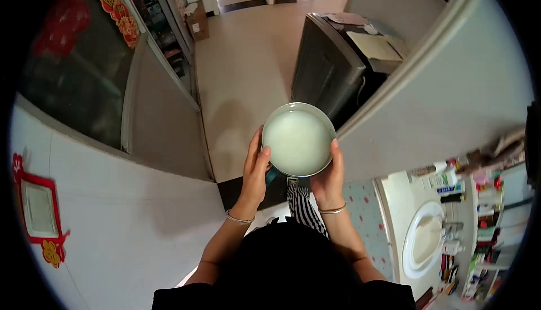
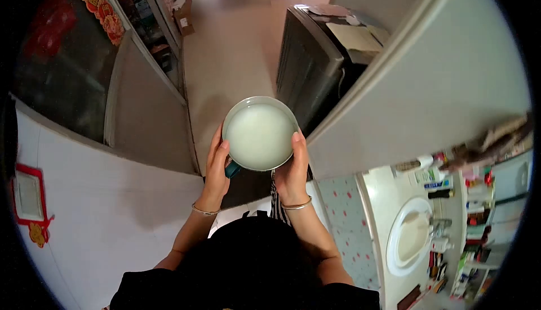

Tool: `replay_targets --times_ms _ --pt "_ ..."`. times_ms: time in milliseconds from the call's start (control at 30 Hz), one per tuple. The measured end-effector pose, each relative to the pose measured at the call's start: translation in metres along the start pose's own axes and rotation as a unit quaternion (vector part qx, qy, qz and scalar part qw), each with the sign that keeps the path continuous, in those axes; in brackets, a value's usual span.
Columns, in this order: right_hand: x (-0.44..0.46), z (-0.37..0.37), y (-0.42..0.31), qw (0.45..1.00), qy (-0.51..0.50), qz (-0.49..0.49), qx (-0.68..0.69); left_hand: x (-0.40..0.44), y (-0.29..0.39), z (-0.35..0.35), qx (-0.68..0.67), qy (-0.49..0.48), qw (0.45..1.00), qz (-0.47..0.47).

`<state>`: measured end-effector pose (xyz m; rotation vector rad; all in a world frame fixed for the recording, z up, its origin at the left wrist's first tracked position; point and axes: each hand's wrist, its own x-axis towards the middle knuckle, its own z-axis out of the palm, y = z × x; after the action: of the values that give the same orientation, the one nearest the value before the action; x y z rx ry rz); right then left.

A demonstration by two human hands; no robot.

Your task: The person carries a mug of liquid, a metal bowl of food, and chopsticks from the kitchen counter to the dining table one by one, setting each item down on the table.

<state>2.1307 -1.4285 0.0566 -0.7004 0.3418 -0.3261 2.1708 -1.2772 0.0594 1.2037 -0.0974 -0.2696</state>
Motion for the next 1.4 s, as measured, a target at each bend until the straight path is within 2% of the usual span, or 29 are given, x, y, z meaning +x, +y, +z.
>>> replay_targets --times_ms 67,167,267,367,600,700,800,867,900,1000,1133,1233,1400 --pt "0.046 0.007 -0.008 0.999 -0.028 0.018 0.003 0.039 0.002 0.009 0.006 0.001 1.0 0.007" --pt "0.103 0.024 -0.023 0.999 -0.008 0.018 -0.03 0.09 0.001 0.023 -0.035 0.034 0.998 0.028" --pt "0.164 0.042 -0.036 0.998 -0.041 0.028 -0.039 0.146 -0.002 0.029 -0.011 0.065 0.996 0.054" --pt "0.217 0.062 -0.046 0.995 -0.051 0.077 -0.038 0.191 0.013 0.04 -0.04 0.09 0.994 0.046" --pt "0.348 0.087 -0.029 0.991 -0.051 0.12 -0.021 0.325 0.015 0.027 -0.021 0.099 0.995 0.017" --pt "0.411 0.107 -0.007 0.994 -0.046 0.099 -0.017 0.395 0.013 0.009 -0.043 0.086 0.995 0.036" --pt "0.479 0.134 0.013 0.998 -0.058 0.034 -0.008 0.472 0.031 -0.007 -0.02 0.065 0.997 0.033" --pt "0.52 0.156 0.018 0.996 -0.093 -0.013 -0.001 0.524 0.048 -0.017 0.054 0.032 0.996 0.058" --pt "0.542 0.168 0.021 0.997 -0.07 0.006 0.018 0.55 0.063 -0.018 0.042 0.018 0.998 0.045" --pt "0.604 0.206 0.026 0.999 -0.037 -0.028 0.025 0.628 0.08 -0.032 0.068 -0.021 0.995 0.076" --pt "0.687 0.233 0.037 0.998 0.017 -0.027 0.047 0.722 0.093 -0.04 0.046 -0.033 0.998 0.028" --pt "0.753 0.246 0.037 0.999 0.003 -0.044 0.014 0.797 0.084 -0.043 0.032 -0.044 0.998 0.021" --pt "0.87 0.254 0.04 0.998 0.01 -0.031 0.055 0.915 0.075 -0.035 0.018 -0.061 0.998 0.017"
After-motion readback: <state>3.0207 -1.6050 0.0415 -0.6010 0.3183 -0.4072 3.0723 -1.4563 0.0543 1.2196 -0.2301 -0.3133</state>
